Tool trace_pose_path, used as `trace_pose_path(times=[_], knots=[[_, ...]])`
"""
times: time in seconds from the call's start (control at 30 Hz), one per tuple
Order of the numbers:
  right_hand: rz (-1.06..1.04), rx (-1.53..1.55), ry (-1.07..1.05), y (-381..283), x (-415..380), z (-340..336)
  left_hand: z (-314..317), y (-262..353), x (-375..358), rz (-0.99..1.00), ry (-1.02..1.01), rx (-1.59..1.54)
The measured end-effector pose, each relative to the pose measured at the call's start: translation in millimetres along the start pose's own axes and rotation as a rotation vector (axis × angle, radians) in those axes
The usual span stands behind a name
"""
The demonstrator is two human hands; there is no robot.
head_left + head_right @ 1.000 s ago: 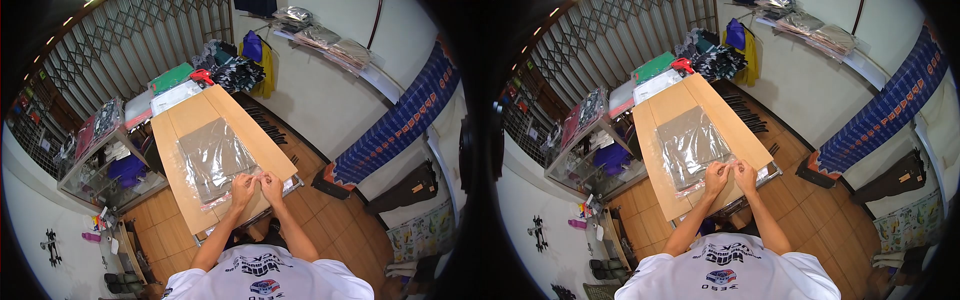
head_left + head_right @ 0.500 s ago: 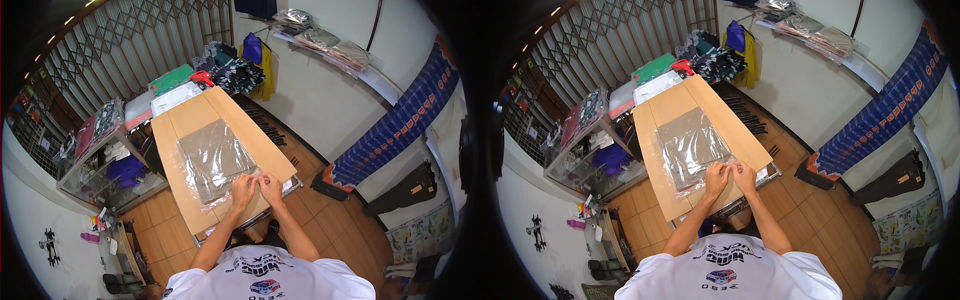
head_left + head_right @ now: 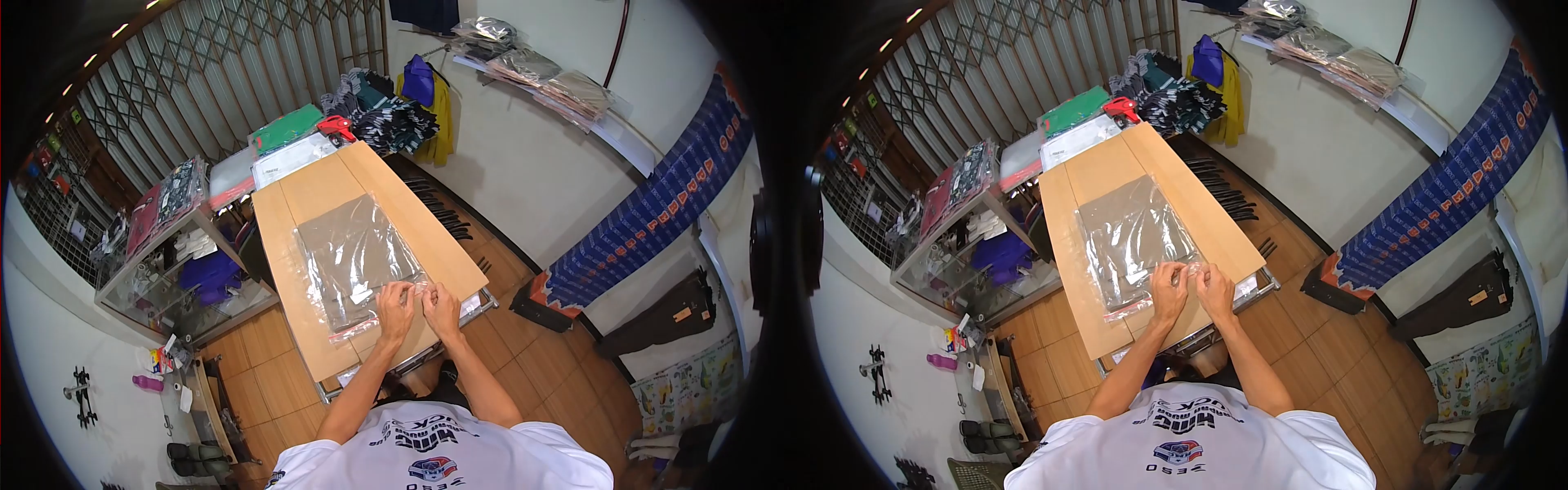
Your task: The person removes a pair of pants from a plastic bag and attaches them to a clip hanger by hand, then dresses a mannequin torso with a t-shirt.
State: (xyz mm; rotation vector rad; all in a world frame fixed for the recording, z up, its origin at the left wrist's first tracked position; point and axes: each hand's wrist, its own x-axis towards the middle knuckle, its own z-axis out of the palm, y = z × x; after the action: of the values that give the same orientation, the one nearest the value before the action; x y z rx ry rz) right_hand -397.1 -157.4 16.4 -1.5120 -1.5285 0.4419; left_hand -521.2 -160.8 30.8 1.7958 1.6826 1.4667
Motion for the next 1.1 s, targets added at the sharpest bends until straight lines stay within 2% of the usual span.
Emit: trace_pose_path(times=[0.17, 0.23, 0.4, 0.57, 0.7, 0.87, 0.9, 0.93, 1.03, 1.1], knots=[[0.008, 0.101, 0.051, -9.1, -1.9, -2.5, -10.9, 0.9, -9.4, 0.068, -0.041, 0.082], [-0.061, 0.135, 0.031, -9.8, -4.1, -5.4, -16.0, -3.4, -17.6, 0.072, -0.057, 0.131], [0.007, 0.138, -0.027, -3.6, -5.9, -1.1, -26.0, -8.2, -15.7, 0.067, -0.091, 0.180], [0.048, 0.079, -0.045, -7.9, -4.3, -2.7, -39.3, 5.0, 9.3, 0.074, 0.067, 0.105], [0.055, 0.067, -0.024, -11.6, -4.5, -3.7, -43.9, -1.8, 2.6, 0.017, -0.073, 0.092], [0.096, 0.093, -0.031, -20.3, -8.0, 0.7, -49.8, -9.3, -22.2, 0.063, -0.139, 0.224], [0.026, 0.085, -0.002, -17.7, -10.2, 5.3, -52.1, -10.0, -23.9, 0.070, -0.151, 0.242], [-0.045, 0.076, 0.027, -15.0, -12.2, 9.5, -53.6, -10.9, -24.1, 0.066, -0.149, 0.245], [-0.056, 0.058, 0.030, -8.5, -13.7, 13.6, -59.2, -6.9, -11.7, 0.038, -0.099, 0.189], [-0.046, 0.049, 0.021, -5.8, -14.0, 13.8, -68.3, -0.9, 5.0, 0.068, 0.036, 0.160]])
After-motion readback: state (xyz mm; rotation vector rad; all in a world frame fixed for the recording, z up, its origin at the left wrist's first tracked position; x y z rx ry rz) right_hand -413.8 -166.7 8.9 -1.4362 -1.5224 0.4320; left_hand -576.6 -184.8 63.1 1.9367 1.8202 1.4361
